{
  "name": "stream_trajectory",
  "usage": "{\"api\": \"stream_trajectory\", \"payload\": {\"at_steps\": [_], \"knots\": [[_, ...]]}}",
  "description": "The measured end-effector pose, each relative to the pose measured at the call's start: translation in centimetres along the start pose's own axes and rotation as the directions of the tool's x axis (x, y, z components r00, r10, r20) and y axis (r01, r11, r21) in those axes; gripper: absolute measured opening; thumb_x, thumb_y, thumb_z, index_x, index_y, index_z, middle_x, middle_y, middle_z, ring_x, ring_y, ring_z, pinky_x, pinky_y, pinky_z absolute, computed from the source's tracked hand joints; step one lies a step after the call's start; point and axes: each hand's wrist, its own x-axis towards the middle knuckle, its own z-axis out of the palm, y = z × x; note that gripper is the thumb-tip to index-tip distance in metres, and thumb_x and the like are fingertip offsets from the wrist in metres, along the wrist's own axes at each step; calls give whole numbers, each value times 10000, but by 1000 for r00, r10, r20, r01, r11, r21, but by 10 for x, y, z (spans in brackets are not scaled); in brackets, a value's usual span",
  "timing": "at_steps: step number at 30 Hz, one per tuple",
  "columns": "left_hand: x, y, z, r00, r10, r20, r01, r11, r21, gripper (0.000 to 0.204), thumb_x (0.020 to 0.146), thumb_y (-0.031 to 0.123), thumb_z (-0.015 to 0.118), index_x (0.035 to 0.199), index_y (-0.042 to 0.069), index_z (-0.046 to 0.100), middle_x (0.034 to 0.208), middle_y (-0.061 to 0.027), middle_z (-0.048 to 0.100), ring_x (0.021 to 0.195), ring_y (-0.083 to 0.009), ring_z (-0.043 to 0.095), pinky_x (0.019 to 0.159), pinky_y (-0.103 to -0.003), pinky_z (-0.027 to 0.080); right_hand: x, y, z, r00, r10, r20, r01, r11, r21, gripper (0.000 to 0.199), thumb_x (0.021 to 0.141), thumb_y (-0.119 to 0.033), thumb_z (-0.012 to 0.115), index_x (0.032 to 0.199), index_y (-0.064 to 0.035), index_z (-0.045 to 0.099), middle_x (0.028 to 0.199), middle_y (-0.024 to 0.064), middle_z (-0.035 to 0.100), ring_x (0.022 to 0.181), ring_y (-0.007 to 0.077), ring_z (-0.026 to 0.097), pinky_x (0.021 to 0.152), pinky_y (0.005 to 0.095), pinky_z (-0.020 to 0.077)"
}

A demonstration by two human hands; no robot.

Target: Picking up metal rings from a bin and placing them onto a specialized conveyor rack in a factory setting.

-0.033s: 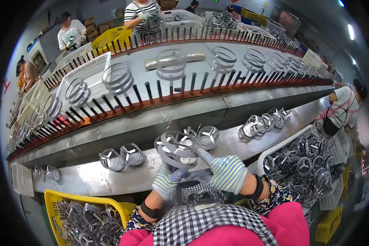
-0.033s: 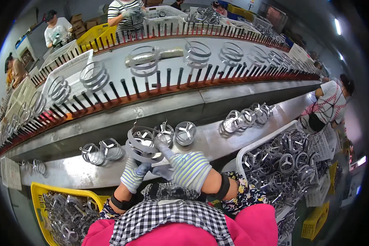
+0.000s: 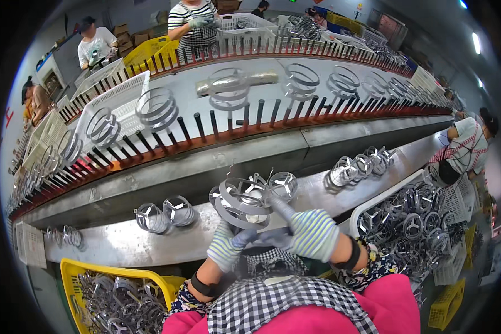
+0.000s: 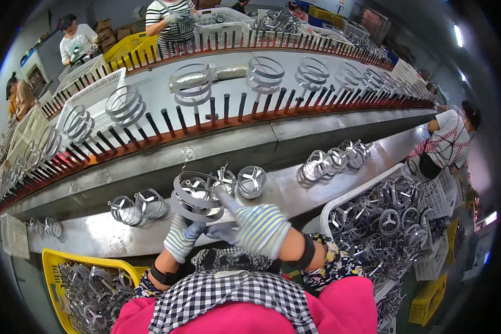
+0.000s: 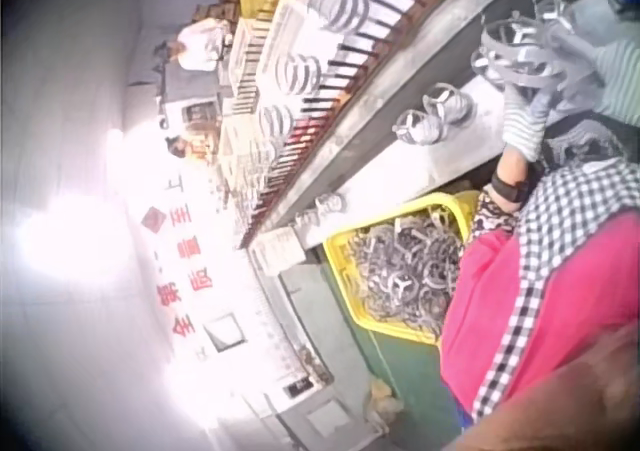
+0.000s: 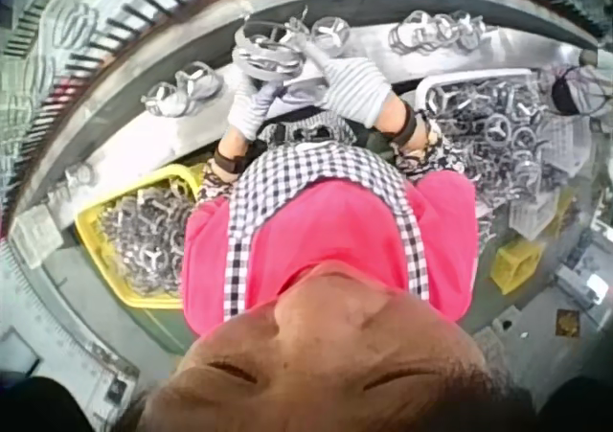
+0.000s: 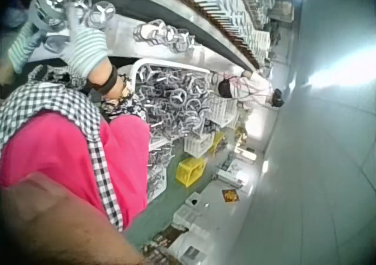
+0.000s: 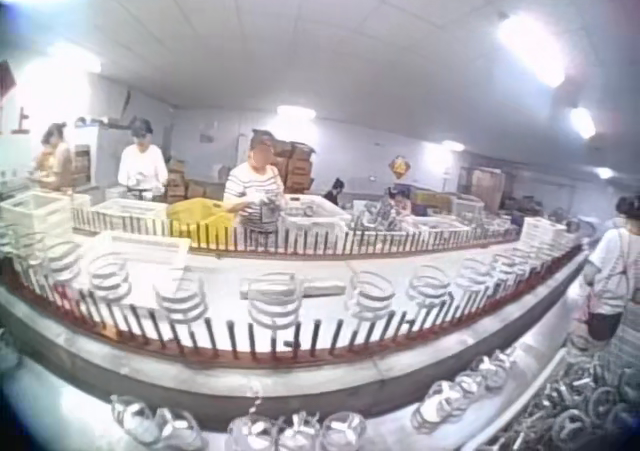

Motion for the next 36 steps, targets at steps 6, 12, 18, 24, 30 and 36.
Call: {"api": "stream_trajectory", "payload": {"at_steps": [6, 12, 18, 24, 30, 36], "knots": [[23, -12, -4, 996, 86, 36, -93, 910, 404, 623, 785, 208, 709, 1299, 52, 395, 1204, -84, 535, 1112, -198, 536, 933, -336, 462, -1, 59, -87, 989, 74, -129, 98, 325, 941, 351, 932, -320, 525, 1087, -6, 547, 672, 10, 552, 436, 54, 413, 403, 188, 320], [38, -14, 14, 926, 351, 141, -314, 509, 801, 340, 869, 128, 546, 1188, 28, 486, 1060, -91, 587, 950, -192, 576, 807, -298, 477, 29, 69, -74, 965, 220, 142, -127, -81, 989, 292, 954, -303, 494, 1040, -30, 552, 619, 4, 531, 382, 39, 326, 363, 198, 243], [52, -13, 25, 962, 269, 41, -189, 554, 811, 376, 870, 21, 543, 1240, 28, 478, 1108, -94, 602, 1032, -214, 583, 851, -311, 490, 28, 95, -72, 940, 222, 260, -224, -177, 959, 282, 950, -268, 502, 1046, -6, 547, 650, 35, 579, 364, 40, 318, 357, 200, 252], [77, -28, 25, 977, 206, 62, -186, 668, 720, 377, 869, 27, 549, 1240, 29, 479, 1103, -92, 601, 1021, -211, 585, 838, -306, 491, 30, 109, -66, 943, 180, 279, -243, -199, 950, 274, 948, -241, 502, 1048, 11, 543, 663, 47, 588, 362, 43, 319, 340, 202, 244], [88, -44, 24, 983, 156, 93, -180, 758, 627, 379, 867, 33, 555, 1239, 31, 480, 1097, -89, 600, 1009, -208, 587, 826, -300, 492, 21, 127, -77, 942, 263, 211, -166, -182, 969, 273, 935, -247, 520, 1018, 8, 572, 663, 49, 595, 378, 58, 357, 350, 209, 263], [34, -66, -3, 986, 79, 146, -145, 838, 526, 381, 866, 38, 561, 1238, 32, 480, 1091, -86, 600, 998, -205, 589, 813, -295, 494, 15, 154, -80, 880, 184, -438, 116, 811, 573, 309, 876, -277, 611, 911, 29, 636, 685, 66, 634, 533, 66, 521, 480, 230, 421]]}}
